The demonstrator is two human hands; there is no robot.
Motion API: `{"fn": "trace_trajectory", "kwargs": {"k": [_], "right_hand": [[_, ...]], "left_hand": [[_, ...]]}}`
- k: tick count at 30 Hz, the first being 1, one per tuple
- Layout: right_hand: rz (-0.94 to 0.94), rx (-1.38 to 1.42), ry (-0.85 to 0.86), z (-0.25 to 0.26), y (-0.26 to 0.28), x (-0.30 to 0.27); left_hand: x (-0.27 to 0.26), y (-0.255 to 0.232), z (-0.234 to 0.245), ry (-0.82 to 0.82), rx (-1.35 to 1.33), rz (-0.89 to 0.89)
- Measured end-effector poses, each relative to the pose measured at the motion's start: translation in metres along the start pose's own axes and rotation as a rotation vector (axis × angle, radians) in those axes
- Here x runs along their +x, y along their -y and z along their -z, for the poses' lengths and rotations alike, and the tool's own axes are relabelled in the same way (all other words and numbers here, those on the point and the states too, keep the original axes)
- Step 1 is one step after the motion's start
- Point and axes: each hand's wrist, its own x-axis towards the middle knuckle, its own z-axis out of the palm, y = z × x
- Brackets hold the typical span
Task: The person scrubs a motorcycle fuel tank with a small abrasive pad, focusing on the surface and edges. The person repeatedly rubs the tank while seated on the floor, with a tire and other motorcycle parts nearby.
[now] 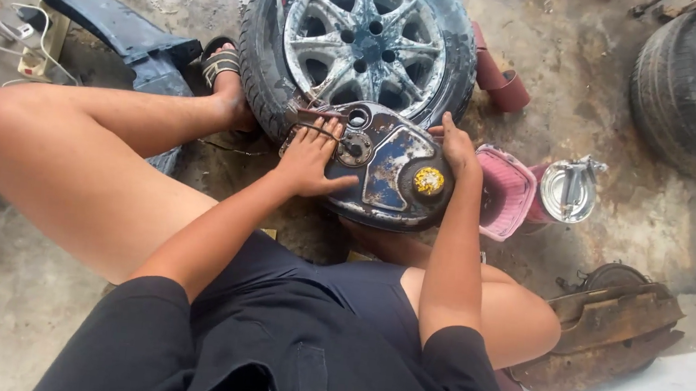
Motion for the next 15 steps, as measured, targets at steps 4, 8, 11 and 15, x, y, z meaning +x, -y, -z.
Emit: {"fn": "trace_trajectory", "kwargs": {"k": [4,8,11,15], "right_hand": [[0.018,0.001,-0.020,0.000,0.009,-0.011],[-0.016,0.013,-0.014,0.001,0.011,-0.012],[0.003,-0.029,0.010,-0.004,-0.011,0.001],[0.029,-0.035,-0.018,0.002,0.007,0.001]], "left_hand": [[0.027,0.007,-0.006,-0.075,-0.090,0.064],[0.001,-0.009,0.004,-0.042,-0.018,0.025],[-0.012,-0.006,-0.009,0.039,0.031,-0.015],[0.020,-0.002,0.005,-0.050,-0.036,0.053]]}}
